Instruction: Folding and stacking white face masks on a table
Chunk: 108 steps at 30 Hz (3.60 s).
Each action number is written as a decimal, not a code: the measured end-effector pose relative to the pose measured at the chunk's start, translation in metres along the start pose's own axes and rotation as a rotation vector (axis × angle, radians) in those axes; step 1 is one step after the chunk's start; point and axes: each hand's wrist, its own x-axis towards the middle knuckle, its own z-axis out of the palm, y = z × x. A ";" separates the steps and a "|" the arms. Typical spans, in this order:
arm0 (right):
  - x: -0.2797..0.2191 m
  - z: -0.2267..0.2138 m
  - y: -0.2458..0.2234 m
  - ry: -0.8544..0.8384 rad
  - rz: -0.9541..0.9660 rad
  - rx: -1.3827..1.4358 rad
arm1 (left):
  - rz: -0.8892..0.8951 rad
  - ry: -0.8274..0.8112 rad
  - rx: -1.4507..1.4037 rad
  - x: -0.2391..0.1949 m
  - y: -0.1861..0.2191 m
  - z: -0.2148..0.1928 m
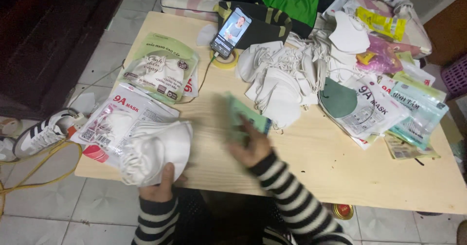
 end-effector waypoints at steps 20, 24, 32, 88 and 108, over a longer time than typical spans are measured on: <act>-0.110 -0.050 0.138 -0.040 0.150 0.706 | 0.170 -0.954 -0.028 -0.047 -0.044 0.081; -0.120 -0.105 0.207 0.268 0.744 -0.101 | 0.351 -0.611 0.303 -0.020 -0.032 0.109; -0.135 -0.105 0.204 0.511 0.341 0.952 | 0.376 -0.808 0.929 -0.038 -0.062 0.179; -0.047 0.021 0.131 0.076 0.184 0.812 | 0.358 -0.301 0.260 -0.016 -0.062 0.050; -0.055 0.019 0.114 -0.062 0.360 0.883 | 0.006 0.540 -0.019 0.075 -0.011 -0.041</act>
